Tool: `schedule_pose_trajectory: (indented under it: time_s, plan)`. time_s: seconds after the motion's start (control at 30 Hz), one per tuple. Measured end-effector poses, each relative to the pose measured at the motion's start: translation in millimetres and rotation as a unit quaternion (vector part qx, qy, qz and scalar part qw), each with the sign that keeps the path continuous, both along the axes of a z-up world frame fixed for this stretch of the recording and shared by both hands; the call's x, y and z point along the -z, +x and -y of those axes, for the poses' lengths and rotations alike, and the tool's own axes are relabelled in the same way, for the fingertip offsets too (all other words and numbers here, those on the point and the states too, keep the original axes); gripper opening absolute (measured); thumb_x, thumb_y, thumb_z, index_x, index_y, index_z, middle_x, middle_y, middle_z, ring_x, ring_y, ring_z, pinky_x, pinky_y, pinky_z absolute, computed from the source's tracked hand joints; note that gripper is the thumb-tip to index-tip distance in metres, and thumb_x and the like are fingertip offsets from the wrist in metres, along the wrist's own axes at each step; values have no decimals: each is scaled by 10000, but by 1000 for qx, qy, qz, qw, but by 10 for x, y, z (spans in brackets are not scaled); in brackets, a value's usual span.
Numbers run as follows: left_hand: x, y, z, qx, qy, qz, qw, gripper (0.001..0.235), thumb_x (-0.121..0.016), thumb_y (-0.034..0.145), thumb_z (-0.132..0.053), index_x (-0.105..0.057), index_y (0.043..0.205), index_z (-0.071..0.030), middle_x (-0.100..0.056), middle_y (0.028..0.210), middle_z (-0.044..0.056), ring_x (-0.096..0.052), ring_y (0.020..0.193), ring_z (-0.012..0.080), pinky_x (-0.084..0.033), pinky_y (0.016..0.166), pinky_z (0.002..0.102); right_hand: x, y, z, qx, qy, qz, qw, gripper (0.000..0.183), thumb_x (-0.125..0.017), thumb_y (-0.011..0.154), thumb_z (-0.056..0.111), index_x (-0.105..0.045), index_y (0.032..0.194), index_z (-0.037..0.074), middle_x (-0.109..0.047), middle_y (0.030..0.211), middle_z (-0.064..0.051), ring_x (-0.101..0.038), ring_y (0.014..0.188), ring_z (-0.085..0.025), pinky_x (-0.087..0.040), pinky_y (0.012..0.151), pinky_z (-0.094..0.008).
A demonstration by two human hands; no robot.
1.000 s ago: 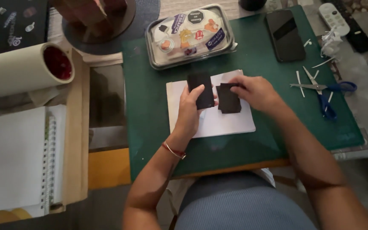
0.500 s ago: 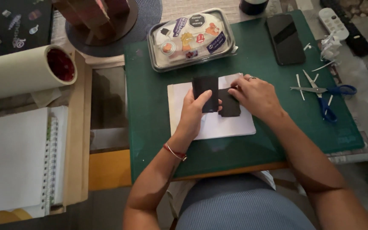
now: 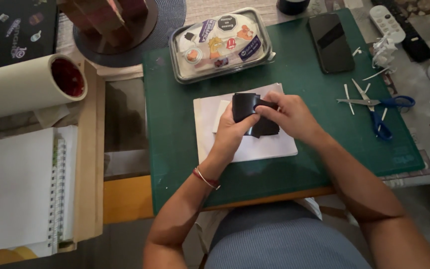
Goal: Peeling adhesive backing from small black foam pads and sticking them onto a white card template.
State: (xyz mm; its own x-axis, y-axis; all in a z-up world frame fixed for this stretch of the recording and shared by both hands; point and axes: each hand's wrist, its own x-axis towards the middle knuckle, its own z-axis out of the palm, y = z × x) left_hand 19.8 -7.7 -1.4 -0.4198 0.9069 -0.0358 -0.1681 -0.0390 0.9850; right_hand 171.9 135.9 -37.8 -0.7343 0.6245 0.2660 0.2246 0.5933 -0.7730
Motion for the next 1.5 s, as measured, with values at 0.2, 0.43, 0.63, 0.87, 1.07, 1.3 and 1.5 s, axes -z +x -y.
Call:
schedule_pose_trajectory:
  time_s: [0.2,0.43,0.63,0.87,1.07,1.3,1.5]
  plan:
    - [210,-59,-85,-42,6,115,993,298,-799,1002,-195,-657,1232,-70,-733,1103,127,-744,922,239,-689,757,437,-320,55,30,-11,-151,-76,986,133,-670,1122,127,-764,1061,56,-648,703,-2,-627,701,-102,-536,624,-273]
    - [341,-253,-153,-55,31,209,976,255,-649,1087,-241,-614,1263,-61,-763,1137,202,-809,840,321,-727,719,492,-287,104,-166,-67,-126,-1,990,137,-742,1034,41,-783,1151,-18,-699,817,-117,-679,761,-203,-600,692,-378]
    - [406,-215,-142,-23,34,193,980,266,-684,1069,-200,-623,1263,-29,-778,1101,237,-823,903,361,-723,788,526,-121,48,-165,18,161,250,955,248,-770,1027,360,-732,1182,171,-795,867,-59,-766,897,-287,-612,800,-438]
    - [255,-145,-107,-17,13,152,988,294,-705,1046,-139,-612,1289,-2,-777,1108,254,-821,954,355,-721,810,501,-156,48,-141,69,184,159,968,204,-766,1089,367,-763,1181,185,-689,775,-8,-687,695,-188,-577,670,-338]
    - [225,-83,-62,-29,-5,21,999,342,-848,942,-137,-684,1235,-72,-747,1084,114,-727,997,220,-636,879,429,-60,17,-104,12,42,-10,999,205,-767,1077,344,-784,1052,141,-660,732,-35,-650,700,-200,-532,631,-355]
    - [206,-60,-52,-36,13,21,999,331,-856,947,-158,-694,1226,-84,-737,1090,99,-689,996,202,-627,851,415,-224,32,-42,-33,-95,-49,994,174,-739,1076,195,-769,970,59,-693,709,-53,-644,703,-129,-529,605,-293]
    - [111,-105,-59,-52,9,145,988,236,-753,1029,-185,-643,1202,-67,-735,1053,139,-770,840,244,-722,688,406,43,143,-389,-7,-145,-32,989,270,-700,1131,210,-724,899,75,-652,677,-22,-568,664,-111,-483,610,-279]
